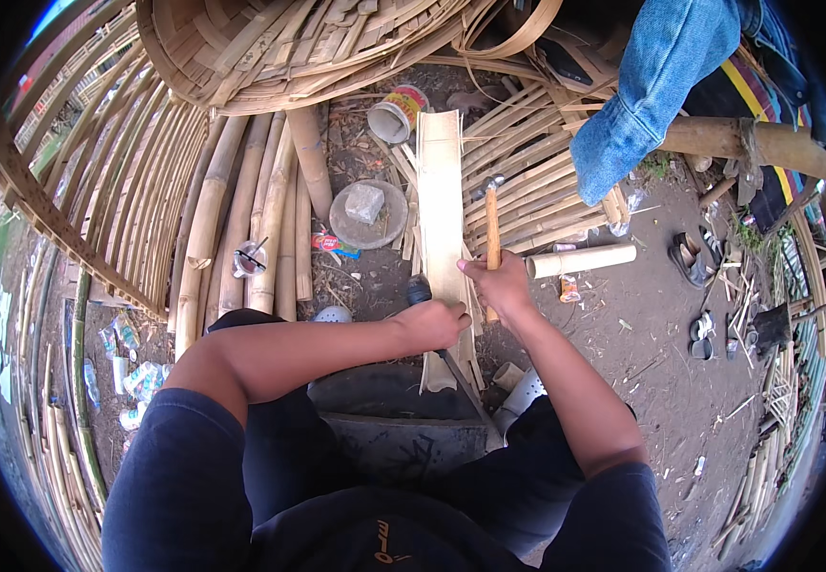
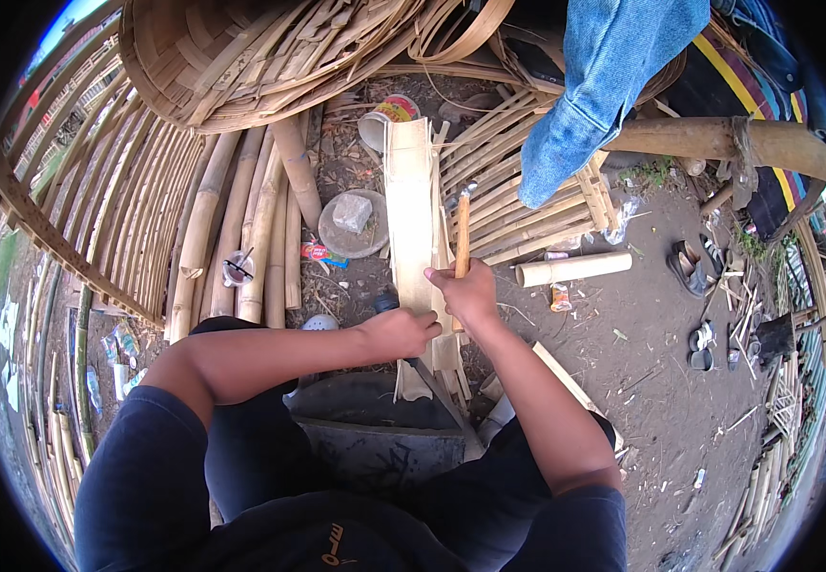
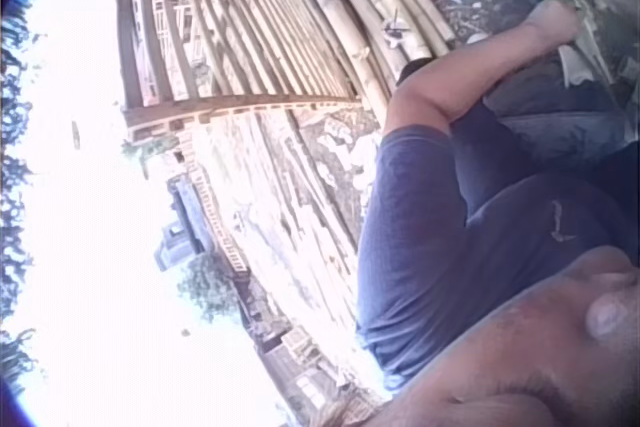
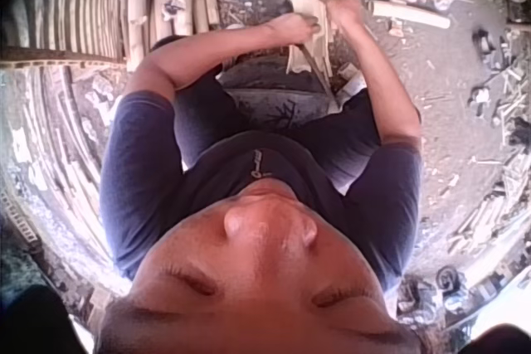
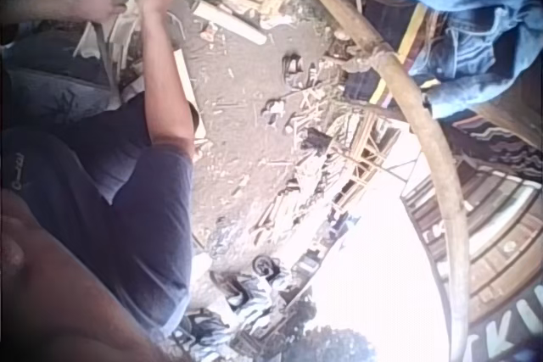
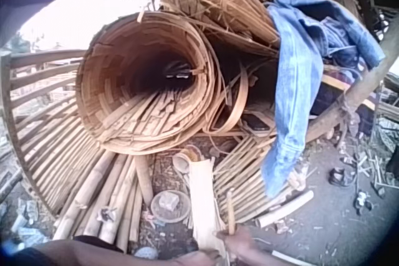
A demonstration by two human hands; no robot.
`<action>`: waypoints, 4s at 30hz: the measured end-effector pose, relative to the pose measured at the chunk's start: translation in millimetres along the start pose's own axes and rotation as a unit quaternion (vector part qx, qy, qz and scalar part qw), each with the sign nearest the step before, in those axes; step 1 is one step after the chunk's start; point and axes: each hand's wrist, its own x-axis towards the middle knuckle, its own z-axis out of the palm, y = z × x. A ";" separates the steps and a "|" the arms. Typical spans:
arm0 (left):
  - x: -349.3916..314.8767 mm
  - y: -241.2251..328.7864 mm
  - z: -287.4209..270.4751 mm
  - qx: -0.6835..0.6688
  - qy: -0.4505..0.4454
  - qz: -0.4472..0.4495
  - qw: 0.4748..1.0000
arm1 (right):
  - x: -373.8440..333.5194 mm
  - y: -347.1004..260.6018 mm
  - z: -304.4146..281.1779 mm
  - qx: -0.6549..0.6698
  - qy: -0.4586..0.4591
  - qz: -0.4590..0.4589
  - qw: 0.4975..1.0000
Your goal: The person shapes bamboo strips by hand using a knife and a hammer to split and thin the wood pieces on a workspace filled with bamboo materials.
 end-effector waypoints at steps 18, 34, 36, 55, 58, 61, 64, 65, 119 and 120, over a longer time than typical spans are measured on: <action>11.1 9.4 0.5 0.015 0.036 0.022 0.999 | 24.5 25.9 6.9 0.027 0.071 -0.031 0.997; -36.0 -53.2 -49.7 -0.087 0.007 -0.063 0.994 | 31.5 52.3 -42.6 0.011 0.134 0.009 0.991; -47.2 -64.3 -45.9 -0.092 0.009 -0.078 0.993 | 35.5 61.5 -55.2 0.029 0.141 0.014 0.990; -130.8 -137.2 -35.1 -0.508 -0.036 -0.639 0.577 | 9.3 65.9 -81.9 0.005 0.130 0.012 0.991; -133.5 -141.9 -18.2 -0.614 0.029 -0.598 0.514 | 7.0 67.2 -75.2 0.004 0.118 0.020 0.993; -115.4 -132.9 -26.2 -0.669 0.088 -0.595 0.436 | 4.9 69.4 -72.6 0.009 0.105 0.025 0.994; -101.0 -123.5 -51.9 -0.682 0.110 -0.584 0.427 | 4.0 72.6 -70.2 0.011 0.095 0.023 0.995; -99.2 -122.8 -53.8 -0.683 0.118 -0.583 0.424 | 4.2 74.1 -69.4 0.011 0.093 0.021 0.995; -73.3 -117.2 -61.0 -0.325 0.123 -0.510 0.787 | -18.9 33.3 -70.5 0.056 -0.032 0.074 0.995; -74.3 -119.6 -59.4 -0.314 0.137 -0.507 0.791 | -21.9 27.6 -68.8 0.060 -0.036 0.071 0.995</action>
